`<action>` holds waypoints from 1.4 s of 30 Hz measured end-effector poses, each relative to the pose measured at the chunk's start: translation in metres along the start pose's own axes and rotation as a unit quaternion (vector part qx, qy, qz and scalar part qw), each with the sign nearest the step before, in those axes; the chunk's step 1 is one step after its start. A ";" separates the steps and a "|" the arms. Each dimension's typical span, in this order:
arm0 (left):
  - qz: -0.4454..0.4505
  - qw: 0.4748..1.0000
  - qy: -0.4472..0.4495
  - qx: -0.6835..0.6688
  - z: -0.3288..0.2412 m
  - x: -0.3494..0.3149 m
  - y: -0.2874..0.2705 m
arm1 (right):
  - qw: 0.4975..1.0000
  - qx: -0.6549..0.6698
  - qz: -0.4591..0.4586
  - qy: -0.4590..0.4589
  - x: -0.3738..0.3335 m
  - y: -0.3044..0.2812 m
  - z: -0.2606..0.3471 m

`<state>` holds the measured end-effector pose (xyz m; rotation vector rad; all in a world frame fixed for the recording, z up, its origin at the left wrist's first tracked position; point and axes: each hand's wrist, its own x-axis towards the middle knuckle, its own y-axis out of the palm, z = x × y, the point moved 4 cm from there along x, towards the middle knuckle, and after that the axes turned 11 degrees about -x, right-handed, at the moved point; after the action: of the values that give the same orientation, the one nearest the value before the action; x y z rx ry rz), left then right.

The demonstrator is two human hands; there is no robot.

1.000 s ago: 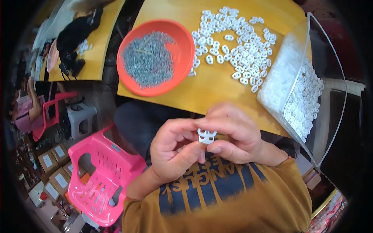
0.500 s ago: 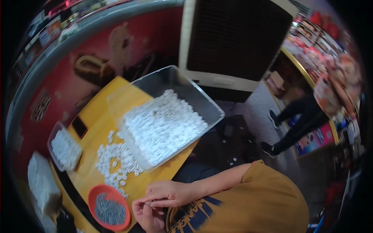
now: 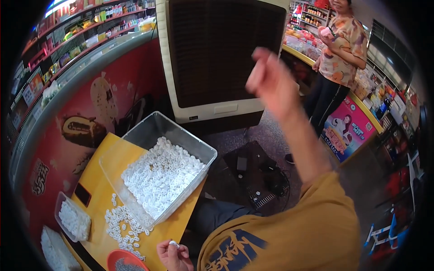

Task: Assembling small white plastic clips by manually inserting metal springs.

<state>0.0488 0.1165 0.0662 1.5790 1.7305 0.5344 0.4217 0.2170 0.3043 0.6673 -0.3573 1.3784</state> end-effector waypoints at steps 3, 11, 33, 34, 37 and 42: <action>0.026 1.000 -0.003 -0.004 0.002 -0.010 0.004 | 0.940 0.086 -0.328 -0.044 0.071 -0.163 0.031; -0.035 0.999 -0.022 -0.026 0.008 -0.018 -0.017 | 0.808 0.108 -0.576 0.063 0.004 -0.296 -0.050; -0.014 0.998 -0.058 -0.011 0.027 -0.019 -0.016 | 0.836 0.108 -0.517 0.145 0.013 -0.291 -0.067; -0.013 0.999 -0.050 -0.015 0.025 -0.021 -0.014 | 0.877 0.121 -0.447 0.129 0.033 -0.279 -0.061; -0.002 0.999 -0.047 -0.019 0.023 -0.029 -0.010 | 0.948 0.129 -0.266 0.114 0.130 -0.192 -0.035; -0.025 0.999 -0.042 -0.015 0.025 -0.042 -0.011 | 0.980 0.076 0.182 0.009 0.293 0.042 0.015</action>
<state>0.0591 0.0696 0.0514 1.5117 1.6875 0.4596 0.4350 0.4379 0.5011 0.7393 -0.3750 1.7733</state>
